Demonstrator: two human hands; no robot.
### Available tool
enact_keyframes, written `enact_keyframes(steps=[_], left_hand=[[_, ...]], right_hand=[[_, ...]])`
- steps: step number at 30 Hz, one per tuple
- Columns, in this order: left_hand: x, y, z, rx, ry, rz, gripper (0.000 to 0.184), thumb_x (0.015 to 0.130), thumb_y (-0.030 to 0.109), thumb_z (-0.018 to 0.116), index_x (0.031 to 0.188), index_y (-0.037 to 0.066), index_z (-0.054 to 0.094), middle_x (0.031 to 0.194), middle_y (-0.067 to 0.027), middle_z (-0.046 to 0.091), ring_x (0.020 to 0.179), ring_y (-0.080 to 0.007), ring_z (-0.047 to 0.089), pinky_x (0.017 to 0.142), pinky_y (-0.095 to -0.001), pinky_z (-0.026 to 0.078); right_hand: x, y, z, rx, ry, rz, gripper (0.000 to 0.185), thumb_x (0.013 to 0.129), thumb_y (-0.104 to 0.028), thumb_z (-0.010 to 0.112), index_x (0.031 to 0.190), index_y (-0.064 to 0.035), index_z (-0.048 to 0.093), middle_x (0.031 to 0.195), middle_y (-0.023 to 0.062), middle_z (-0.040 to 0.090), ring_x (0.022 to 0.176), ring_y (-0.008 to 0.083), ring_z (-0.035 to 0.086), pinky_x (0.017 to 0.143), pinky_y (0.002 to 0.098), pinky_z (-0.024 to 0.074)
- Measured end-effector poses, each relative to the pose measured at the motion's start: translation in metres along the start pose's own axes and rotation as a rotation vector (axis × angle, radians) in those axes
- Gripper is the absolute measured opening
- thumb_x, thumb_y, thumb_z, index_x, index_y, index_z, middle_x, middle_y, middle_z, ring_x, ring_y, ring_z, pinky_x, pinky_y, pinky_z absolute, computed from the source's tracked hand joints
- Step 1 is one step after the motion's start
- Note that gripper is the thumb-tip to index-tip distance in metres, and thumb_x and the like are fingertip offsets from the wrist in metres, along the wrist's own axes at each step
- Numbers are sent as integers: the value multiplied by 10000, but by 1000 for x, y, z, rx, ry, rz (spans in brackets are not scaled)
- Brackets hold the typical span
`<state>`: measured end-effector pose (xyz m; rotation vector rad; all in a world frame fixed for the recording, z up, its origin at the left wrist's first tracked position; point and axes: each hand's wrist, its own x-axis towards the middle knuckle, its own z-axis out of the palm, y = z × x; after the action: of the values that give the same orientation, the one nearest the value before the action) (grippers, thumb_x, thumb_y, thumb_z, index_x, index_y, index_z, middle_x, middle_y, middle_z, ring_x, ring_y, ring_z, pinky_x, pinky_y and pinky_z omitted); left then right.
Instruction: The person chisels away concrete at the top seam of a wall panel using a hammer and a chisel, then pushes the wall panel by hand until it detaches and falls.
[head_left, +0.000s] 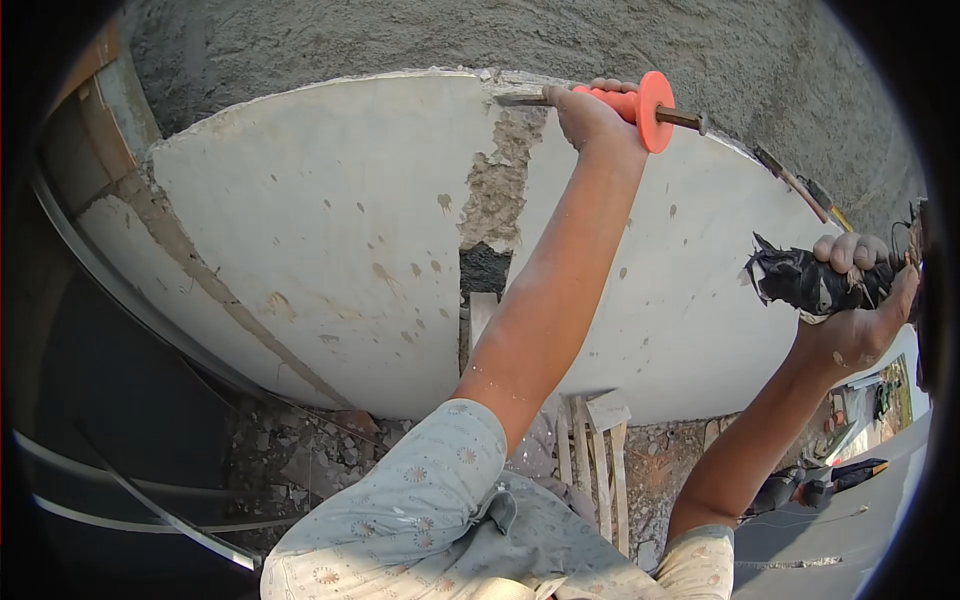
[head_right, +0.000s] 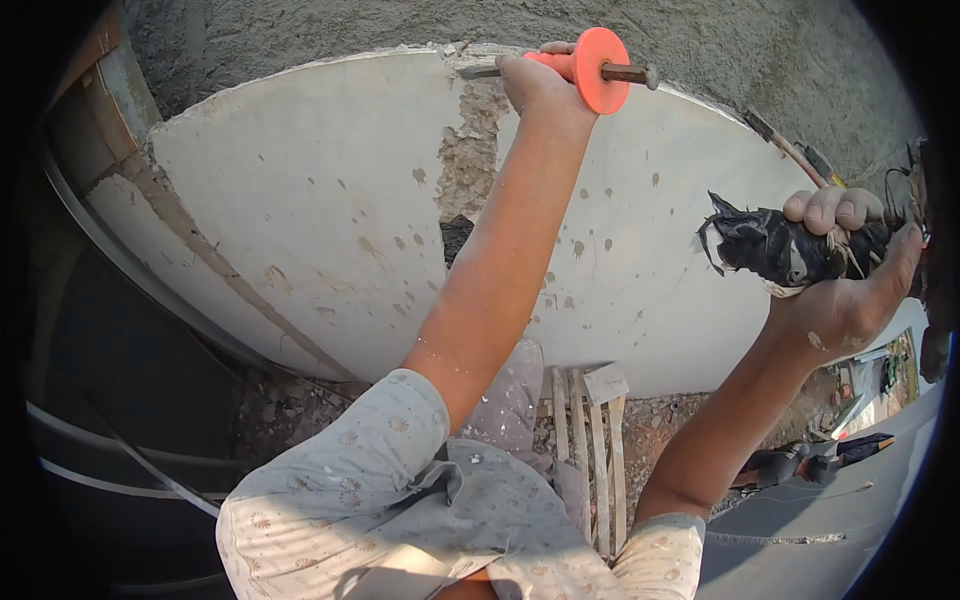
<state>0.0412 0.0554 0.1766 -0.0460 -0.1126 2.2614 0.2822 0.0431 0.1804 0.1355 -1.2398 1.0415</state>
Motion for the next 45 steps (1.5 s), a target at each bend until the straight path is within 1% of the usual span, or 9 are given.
enact_keyframes(steps=[5, 12, 16, 17, 19, 27, 31, 41, 45], left_hand=[[4, -1, 17, -134, 18, 6, 550, 984, 574, 185, 738, 109, 344, 654, -31, 425, 590, -183, 427, 649, -369, 476], [11, 11, 31, -323, -9, -142, 514, 985, 552, 202, 753, 117, 349, 674, -8, 406, 580, -162, 381, 663, -369, 449], [30, 8, 26, -321, -66, -136, 484, 994, 530, 211, 779, 121, 353, 729, -1, 419, 593, -162, 380, 693, -375, 452], [28, 5, 25, -314, -71, -104, 479, 996, 525, 211, 783, 121, 353, 735, -1, 420, 595, -162, 380, 697, -377, 453], [24, 2, 27, -278, -31, -127, 475, 999, 520, 210, 787, 120, 353, 737, 0, 420, 601, -163, 381, 707, -380, 449], [18, 11, 29, -250, -48, -137, 486, 995, 527, 205, 811, 108, 366, 749, -3, 438, 604, -177, 382, 720, -409, 440], [40, 5, 20, -294, -66, -130, 503, 994, 530, 175, 808, 103, 365, 745, -18, 438, 625, -184, 389, 753, -480, 430], [-14, 9, 3, -168, 2, -157, 439, 996, 509, 244, 825, 116, 336, 766, -13, 441, 664, -172, 411, 672, -384, 451], [-27, 12, -5, -101, 4, -151, 58, 867, 139, 283, 834, 105, 317, 759, -5, 440, 638, -136, 451, 656, -352, 489]], right_hand=[[-1, 41, 45, -498, -193, 452, 290, 901, -264, 634, 919, -3, 511, 691, 77, 512, 525, 157, 530, 473, 303, 464], [59, 11, 29, -148, -18, -33, 267, 957, -255, 557, 874, -13, 484, 777, 86, 478, 703, 173, 508, 675, 316, 478], [42, 35, 63, -225, 37, 57, 333, 918, -301, 586, 899, 26, 527, 736, 94, 527, 585, 174, 555, 569, 313, 501], [33, 39, 62, -691, -207, 283, 332, 899, -330, 604, 861, -5, 548, 685, 61, 535, 513, 140, 542, 525, 284, 484], [30, 25, 59, -574, -375, 478, 314, 884, -337, 631, 823, -35, 569, 658, 42, 550, 461, 119, 527, 486, 266, 460], [85, 16, 32, -61, -76, 52, 295, 950, -273, 518, 854, 5, 516, 700, 105, 546, 670, 203, 586, 641, 290, 497], [46, 37, 55, -600, -415, 638, 291, 921, -319, 602, 787, -75, 520, 605, 14, 504, 425, 99, 465, 431, 238, 431], [52, -11, 30, -303, -246, 285, 236, 1001, -228, 479, 861, -38, 462, 741, 55, 427, 625, 142, 480, 591, 285, 454], [48, -18, 9, -305, -229, 249, 195, 1001, -207, 457, 962, -16, 460, 792, 80, 431, 651, 168, 485, 613, 310, 461]])
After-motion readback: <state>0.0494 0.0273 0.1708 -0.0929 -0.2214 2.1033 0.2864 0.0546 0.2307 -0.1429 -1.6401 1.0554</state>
